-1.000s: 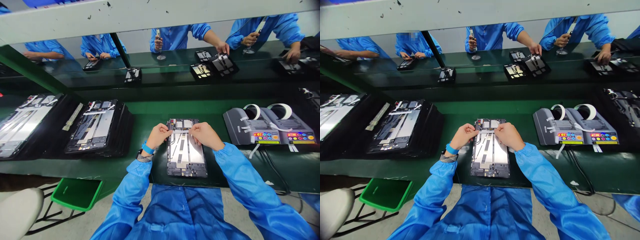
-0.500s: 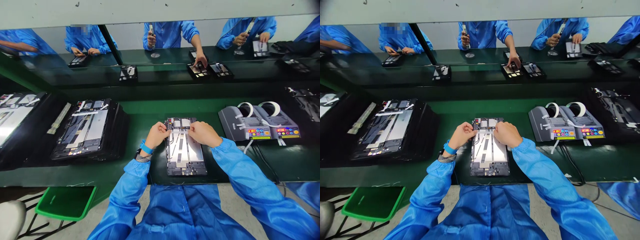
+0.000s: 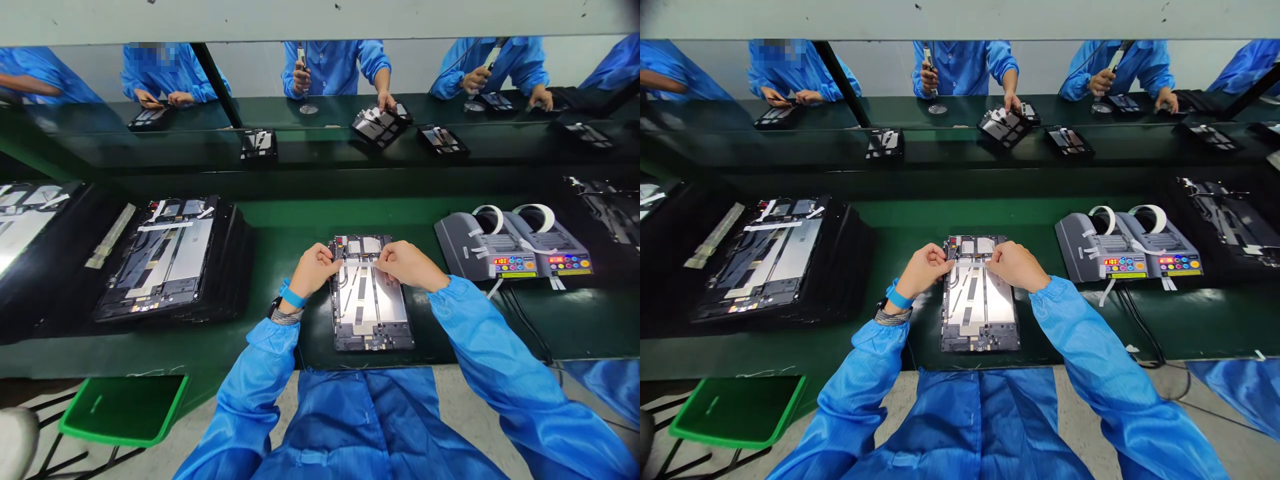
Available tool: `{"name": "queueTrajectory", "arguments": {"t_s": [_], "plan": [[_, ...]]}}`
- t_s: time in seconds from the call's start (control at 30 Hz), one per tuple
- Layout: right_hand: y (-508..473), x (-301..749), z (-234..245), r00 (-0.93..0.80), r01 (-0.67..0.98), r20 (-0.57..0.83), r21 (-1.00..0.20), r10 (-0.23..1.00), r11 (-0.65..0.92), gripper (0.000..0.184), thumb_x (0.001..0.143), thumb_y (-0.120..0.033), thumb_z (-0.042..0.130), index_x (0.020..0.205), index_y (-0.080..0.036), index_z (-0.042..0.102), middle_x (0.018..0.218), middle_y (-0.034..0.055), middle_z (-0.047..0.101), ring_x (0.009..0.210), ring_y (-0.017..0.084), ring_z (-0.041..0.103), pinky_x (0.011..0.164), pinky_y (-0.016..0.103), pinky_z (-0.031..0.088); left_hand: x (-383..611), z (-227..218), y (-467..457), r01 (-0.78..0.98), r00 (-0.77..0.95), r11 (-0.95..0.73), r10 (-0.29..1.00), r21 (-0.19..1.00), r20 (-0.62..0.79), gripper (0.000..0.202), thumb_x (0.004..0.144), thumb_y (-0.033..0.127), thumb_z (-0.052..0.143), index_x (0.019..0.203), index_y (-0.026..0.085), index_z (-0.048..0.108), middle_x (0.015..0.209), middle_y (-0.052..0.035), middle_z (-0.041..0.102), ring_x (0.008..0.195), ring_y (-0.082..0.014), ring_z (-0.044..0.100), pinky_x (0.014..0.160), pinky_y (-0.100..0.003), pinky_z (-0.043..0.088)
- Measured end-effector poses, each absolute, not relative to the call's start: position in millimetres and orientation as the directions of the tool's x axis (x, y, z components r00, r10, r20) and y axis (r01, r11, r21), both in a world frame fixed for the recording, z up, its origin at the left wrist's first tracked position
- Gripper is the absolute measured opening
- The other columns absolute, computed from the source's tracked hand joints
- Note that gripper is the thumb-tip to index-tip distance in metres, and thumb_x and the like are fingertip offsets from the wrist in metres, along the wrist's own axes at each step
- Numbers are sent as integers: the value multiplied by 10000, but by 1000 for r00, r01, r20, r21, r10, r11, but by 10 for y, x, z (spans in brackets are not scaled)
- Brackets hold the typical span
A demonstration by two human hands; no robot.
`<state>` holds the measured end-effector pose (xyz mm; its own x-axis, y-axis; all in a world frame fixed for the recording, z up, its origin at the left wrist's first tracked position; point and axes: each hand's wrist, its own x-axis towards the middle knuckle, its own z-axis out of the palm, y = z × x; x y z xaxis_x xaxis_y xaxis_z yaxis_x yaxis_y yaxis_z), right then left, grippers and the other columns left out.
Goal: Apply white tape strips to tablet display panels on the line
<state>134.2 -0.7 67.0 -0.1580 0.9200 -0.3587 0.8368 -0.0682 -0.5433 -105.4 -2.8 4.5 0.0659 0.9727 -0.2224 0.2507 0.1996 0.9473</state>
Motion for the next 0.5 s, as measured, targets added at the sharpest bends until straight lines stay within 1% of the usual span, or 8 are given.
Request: {"name": "queueTrajectory", "arguments": {"t_s": [0.1, 0.2, 0.27, 0.33, 0.37, 0.43, 0.5], "plan": [[12, 1329, 644, -161, 852, -359, -521, 920, -54, 224, 899, -189, 656, 682, -218, 608, 640, 13, 720, 624, 161, 668, 634, 260, 429, -1057, 38, -31, 336, 55, 161, 980, 928, -190, 315, 751, 312, 800, 813, 220, 505, 607, 82, 569, 507, -93, 512, 533, -227, 393], [27, 1317, 616, -158, 872, -357, -489, 920, -40, 191, 877, -168, 646, 694, -218, 623, 706, 31, 747, 694, 178, 689, 641, 265, 421, -1026, 79, -85, 505, 30, 89, 992, 859, -120, 249, 807, 294, 748, 834, 225, 510, 640, 63, 589, 581, -126, 560, 589, -250, 413], [34, 1302, 607, -144, 886, -349, -462, 926, -37, 161, 853, -159, 648, 705, -218, 634, 749, 41, 759, 735, 189, 695, 640, 272, 412, -970, 149, -154, 655, 6, 46, 998, 754, -66, 198, 842, 289, 718, 896, 226, 538, 693, 40, 636, 672, -166, 632, 636, -273, 430], [42, 1284, 610, -128, 901, -344, -433, 930, -36, 142, 828, -150, 651, 705, -219, 642, 776, 48, 764, 764, 199, 696, 640, 278, 407, -886, 247, -232, 796, -22, 40, 999, 604, -37, 164, 881, 276, 671, 1001, 223, 572, 784, 9, 700, 780, -217, 697, 669, -300, 442], [47, 1276, 616, -124, 907, -342, -420, 931, -34, 137, 819, -147, 652, 703, -219, 646, 785, 51, 765, 775, 203, 697, 641, 281, 407, -839, 300, -266, 851, -33, 46, 999, 523, -35, 183, 897, 269, 645, 1061, 219, 584, 839, -10, 729, 829, -243, 719, 680, -315, 448], [59, 1265, 632, -125, 916, -343, -401, 931, -25, 132, 809, -143, 653, 701, -219, 655, 807, 55, 770, 793, 208, 698, 648, 283, 410, -752, 397, -310, 925, -41, 55, 998, 375, -46, 245, 920, 261, 595, 1159, 206, 590, 947, -51, 767, 906, -293, 746, 701, -346, 469], [74, 1262, 646, -130, 919, -341, -394, 931, -16, 128, 809, -146, 657, 704, -219, 665, 835, 55, 776, 804, 209, 697, 654, 284, 413, -687, 467, -319, 960, -32, 50, 997, 274, -70, 278, 934, 257, 554, 1201, 190, 592, 1015, -87, 781, 948, -332, 756, 721, -376, 493]]}}
